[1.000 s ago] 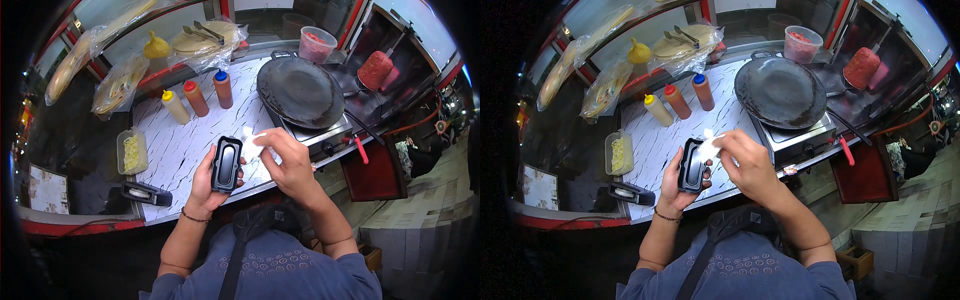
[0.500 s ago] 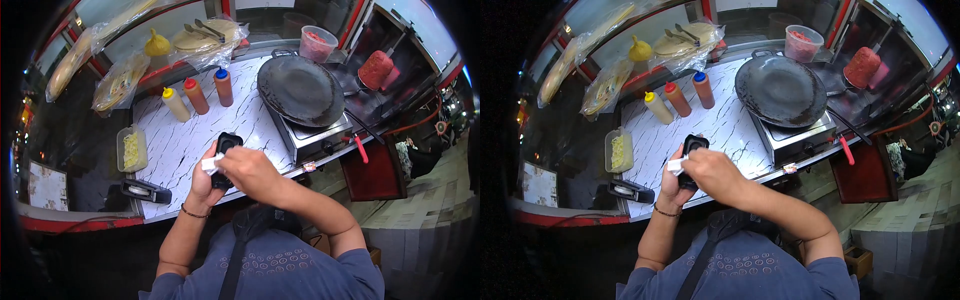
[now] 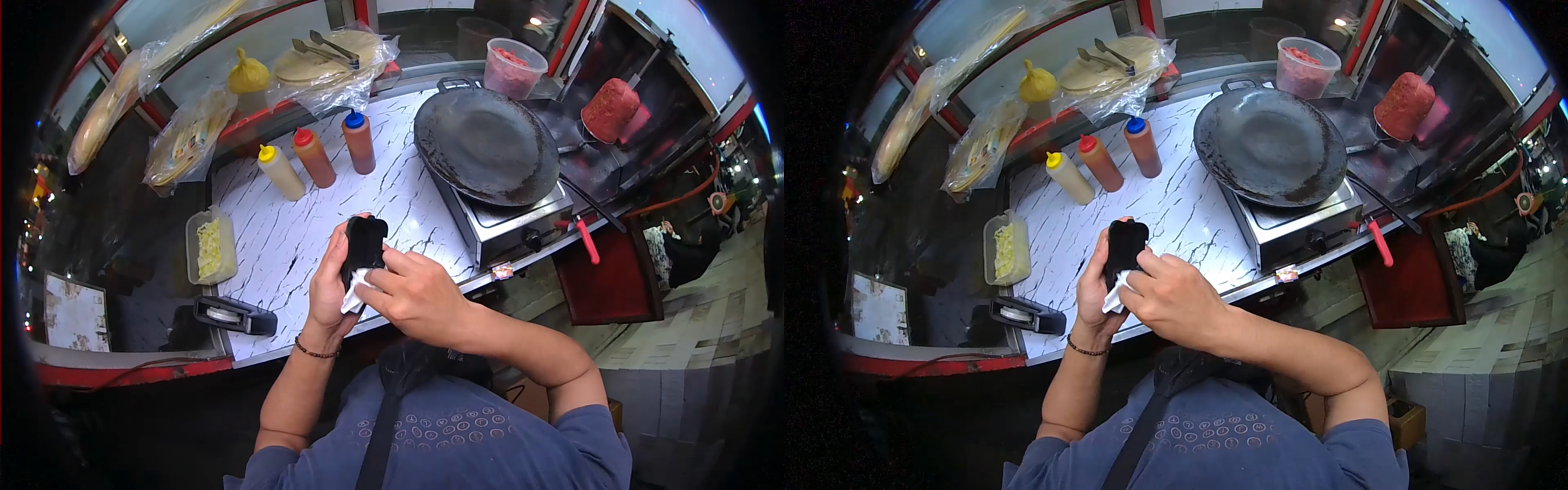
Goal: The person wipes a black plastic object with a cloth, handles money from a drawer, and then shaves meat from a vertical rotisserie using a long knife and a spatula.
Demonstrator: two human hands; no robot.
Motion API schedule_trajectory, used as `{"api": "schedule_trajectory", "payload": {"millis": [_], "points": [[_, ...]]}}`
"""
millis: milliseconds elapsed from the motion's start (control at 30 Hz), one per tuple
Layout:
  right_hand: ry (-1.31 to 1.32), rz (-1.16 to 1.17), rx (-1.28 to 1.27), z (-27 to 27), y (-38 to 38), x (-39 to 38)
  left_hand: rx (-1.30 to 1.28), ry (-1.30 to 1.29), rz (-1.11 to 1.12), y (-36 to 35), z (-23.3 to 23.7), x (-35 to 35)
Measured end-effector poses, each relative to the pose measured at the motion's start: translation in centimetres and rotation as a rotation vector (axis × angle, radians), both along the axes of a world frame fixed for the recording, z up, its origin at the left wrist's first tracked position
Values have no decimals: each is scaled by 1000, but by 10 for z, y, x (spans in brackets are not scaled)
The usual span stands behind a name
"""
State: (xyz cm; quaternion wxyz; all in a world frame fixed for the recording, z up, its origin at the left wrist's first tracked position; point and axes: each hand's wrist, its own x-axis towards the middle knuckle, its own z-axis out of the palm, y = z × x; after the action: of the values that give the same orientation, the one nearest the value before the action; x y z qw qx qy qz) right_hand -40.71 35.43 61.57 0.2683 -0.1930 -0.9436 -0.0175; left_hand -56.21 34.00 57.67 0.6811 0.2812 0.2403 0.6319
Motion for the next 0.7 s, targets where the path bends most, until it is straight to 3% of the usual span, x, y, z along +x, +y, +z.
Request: {"api": "schedule_trajectory", "payload": {"millis": [400,567,633,700], "points": [[104,-105,295,-12,35,1,-161,-40,-10,-7,-5,7],[210,-1,-23,-25,32,-4,-149,20,-68,-2,-13,-3],[116,38,-55,-24,17,-5,-145,36,-56,0,-12,0],[130,100,-173,-20,15,-2,-137,133,58,-2,0,4]]}}
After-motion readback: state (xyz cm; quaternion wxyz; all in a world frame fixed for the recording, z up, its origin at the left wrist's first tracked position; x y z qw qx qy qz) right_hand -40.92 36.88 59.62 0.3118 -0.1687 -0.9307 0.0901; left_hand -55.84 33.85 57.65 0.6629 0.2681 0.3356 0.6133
